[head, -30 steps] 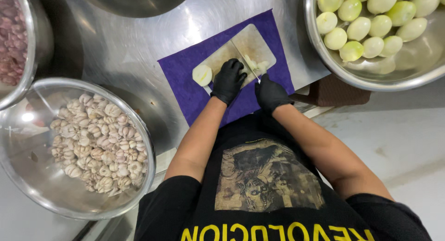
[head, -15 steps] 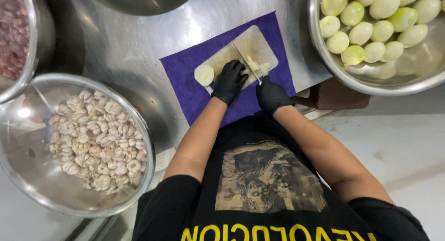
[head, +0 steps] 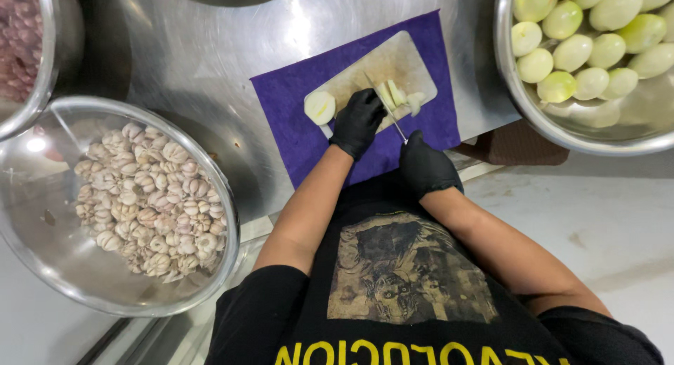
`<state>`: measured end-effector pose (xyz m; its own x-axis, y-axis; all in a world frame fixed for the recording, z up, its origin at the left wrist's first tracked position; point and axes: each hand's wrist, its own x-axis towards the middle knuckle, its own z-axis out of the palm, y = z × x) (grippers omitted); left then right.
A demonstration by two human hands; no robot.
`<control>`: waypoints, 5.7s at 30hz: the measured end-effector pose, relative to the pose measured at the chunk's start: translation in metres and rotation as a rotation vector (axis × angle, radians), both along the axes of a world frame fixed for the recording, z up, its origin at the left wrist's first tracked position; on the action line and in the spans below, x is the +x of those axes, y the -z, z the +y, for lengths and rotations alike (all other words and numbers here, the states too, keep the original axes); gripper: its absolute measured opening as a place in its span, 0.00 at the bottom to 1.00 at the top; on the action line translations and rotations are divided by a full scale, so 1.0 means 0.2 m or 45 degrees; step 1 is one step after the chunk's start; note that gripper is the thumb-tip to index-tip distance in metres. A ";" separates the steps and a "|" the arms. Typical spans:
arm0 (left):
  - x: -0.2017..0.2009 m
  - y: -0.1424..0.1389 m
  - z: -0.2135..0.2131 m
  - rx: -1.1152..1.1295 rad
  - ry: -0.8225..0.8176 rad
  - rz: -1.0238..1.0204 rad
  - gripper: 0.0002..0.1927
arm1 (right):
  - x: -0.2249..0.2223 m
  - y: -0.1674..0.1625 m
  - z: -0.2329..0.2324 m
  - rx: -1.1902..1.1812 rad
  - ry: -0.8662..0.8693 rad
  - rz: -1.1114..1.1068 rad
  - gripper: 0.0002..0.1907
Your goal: The person slices small round vegetables one at a time on a small cutting board set on a purple cloth, using a knife, and places the cut slices into a large metal bowl beside the board. They repeatedly take whole vegetables from a bowl, cut them into slices, and transfer the slices into the bowl of finished pieces.
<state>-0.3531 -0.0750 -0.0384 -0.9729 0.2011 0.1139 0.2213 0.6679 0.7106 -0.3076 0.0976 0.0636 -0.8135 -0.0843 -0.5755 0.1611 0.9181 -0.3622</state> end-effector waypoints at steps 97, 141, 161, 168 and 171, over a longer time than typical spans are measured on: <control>0.02 0.05 -0.02 -0.046 0.105 0.171 0.04 | -0.17 0.33 0.19 -0.161 -0.084 -0.211 0.20; 0.15 -0.27 -0.32 -0.159 -0.589 0.233 0.33 | -0.08 0.19 0.31 0.092 -0.377 0.176 0.18; 0.19 -0.16 -0.28 -0.088 -0.477 -0.113 0.40 | -0.42 0.23 0.30 -0.014 -0.279 0.353 0.18; 0.21 -0.15 -0.10 -0.017 -0.318 -0.307 0.45 | -0.11 0.21 0.16 -0.380 -0.033 0.387 0.15; 0.20 -0.15 -0.12 0.006 -0.354 -0.307 0.40 | -0.06 0.24 0.15 -0.308 0.093 0.199 0.14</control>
<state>-0.3127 -0.0989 -0.0077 -0.9894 -0.0746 -0.1249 -0.1423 0.6753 0.7237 -0.3190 0.1284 0.0153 -0.8995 -0.1419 -0.4132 0.1487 0.7899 -0.5950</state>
